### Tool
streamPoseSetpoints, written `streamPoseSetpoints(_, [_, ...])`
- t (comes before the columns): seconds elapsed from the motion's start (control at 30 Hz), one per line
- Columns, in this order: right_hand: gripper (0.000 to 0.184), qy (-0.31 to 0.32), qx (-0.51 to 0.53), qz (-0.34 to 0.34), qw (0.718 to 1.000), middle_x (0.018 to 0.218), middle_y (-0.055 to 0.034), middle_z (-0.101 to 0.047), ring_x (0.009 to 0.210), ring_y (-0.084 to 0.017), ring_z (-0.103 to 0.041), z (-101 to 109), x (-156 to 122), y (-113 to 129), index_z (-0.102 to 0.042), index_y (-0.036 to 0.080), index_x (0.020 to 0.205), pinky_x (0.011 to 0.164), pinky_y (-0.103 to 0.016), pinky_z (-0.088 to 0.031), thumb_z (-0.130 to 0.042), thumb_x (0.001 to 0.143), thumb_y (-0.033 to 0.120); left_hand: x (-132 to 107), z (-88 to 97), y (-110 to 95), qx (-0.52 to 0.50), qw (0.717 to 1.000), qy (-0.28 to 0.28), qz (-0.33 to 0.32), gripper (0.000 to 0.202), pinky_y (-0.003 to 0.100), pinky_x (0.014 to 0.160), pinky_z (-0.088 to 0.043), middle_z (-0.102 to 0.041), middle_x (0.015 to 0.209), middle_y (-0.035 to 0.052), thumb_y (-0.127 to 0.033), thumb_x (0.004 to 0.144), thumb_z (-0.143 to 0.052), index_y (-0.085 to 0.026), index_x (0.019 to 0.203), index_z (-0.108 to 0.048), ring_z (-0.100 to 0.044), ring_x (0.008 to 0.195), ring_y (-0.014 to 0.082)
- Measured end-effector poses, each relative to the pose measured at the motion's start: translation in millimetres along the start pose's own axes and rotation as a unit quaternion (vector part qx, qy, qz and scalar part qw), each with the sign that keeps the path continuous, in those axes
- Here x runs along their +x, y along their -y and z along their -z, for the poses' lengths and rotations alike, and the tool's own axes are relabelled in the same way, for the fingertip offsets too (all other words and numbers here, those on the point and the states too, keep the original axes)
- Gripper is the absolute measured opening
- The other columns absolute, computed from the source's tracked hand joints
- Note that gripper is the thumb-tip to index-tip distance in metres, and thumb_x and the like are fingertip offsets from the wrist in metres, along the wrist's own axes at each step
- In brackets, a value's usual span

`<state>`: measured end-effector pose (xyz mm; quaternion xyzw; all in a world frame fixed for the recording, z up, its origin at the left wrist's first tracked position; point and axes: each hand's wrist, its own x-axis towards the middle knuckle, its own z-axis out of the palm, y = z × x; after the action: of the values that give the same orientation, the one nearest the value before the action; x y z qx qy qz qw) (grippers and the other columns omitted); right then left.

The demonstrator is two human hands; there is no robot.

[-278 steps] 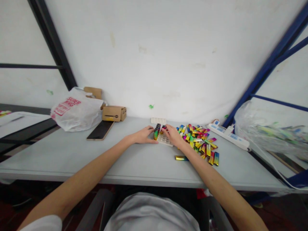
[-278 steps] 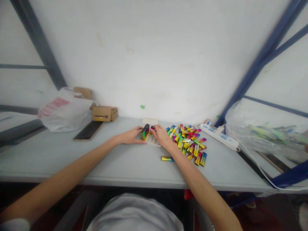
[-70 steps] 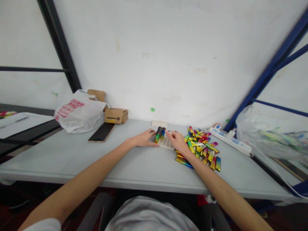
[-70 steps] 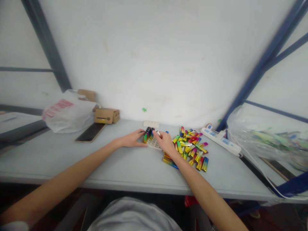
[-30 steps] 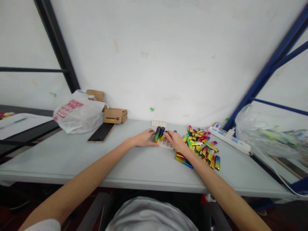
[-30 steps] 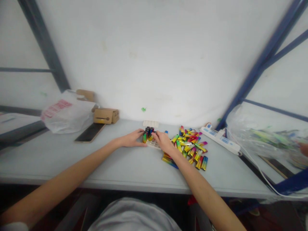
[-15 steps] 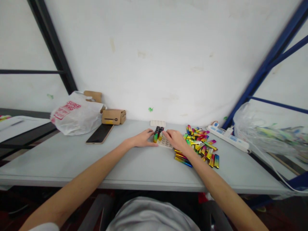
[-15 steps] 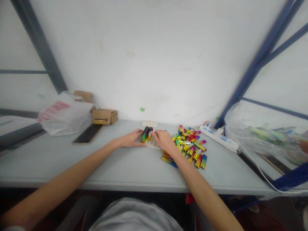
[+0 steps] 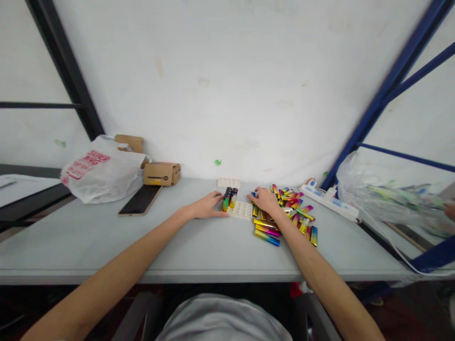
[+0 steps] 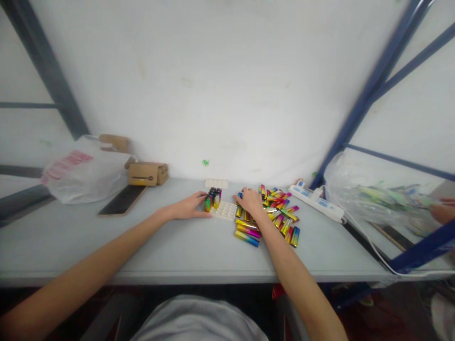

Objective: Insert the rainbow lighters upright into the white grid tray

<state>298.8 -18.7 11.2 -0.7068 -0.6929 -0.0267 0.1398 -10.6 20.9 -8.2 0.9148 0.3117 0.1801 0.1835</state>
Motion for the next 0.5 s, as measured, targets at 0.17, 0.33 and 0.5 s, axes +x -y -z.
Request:
streamPoseSetpoints(0.17, [0.037, 0.008, 0.037, 0.046, 0.998, 0.117, -0.016, -0.083, 0.113, -0.027, -0.075, -6.6, 3.1, 3.5, -0.071, 0.011, 0.139, 0.097, -0.033, -0.051, -0.062, 0.108, 0.029, 0.0, 0.6, -0.8, 0.003, 1.0, 0.0, -0.001, 0.085, 0.049, 0.127, -0.044, -0.062, 0.156, 0.017, -0.083, 0.088, -0.074, -0.02, 0.144, -0.064, -0.058, 0.143, 0.0404])
streamPoseSetpoints(0.33, [0.036, 0.003, 0.065, 0.07, 0.995, 0.118, -0.0179, -0.082, 0.116, -0.028, -0.071, -7.6, 3.4, 4.9, -0.072, 0.009, 0.138, 0.101, -0.033, -0.049, -0.062, 0.106, 0.02, -0.9, 1.6, -2.7, 0.005, 1.0, 0.008, 0.009, 0.087, 0.048, 0.129, -0.043, -0.059, 0.158, 0.0186, -0.084, 0.088, -0.073, -0.018, 0.145, -0.063, -0.056, 0.146, 0.0412])
streamPoseSetpoints(0.5, [0.024, -0.036, 0.132, 0.081, 0.987, 0.11, -0.0162, -0.08, 0.111, -0.028, -0.07, 0.2, 2.9, 8.7, -0.078, 0.012, 0.119, 0.102, -0.036, -0.051, -0.063, 0.102, 0.019, -0.6, 0.6, -1.1, 0.0, 1.0, 0.001, -0.002, 0.085, 0.049, 0.128, -0.043, -0.061, 0.157, 0.018, -0.083, 0.089, -0.074, -0.019, 0.145, -0.063, -0.057, 0.144, 0.0405])
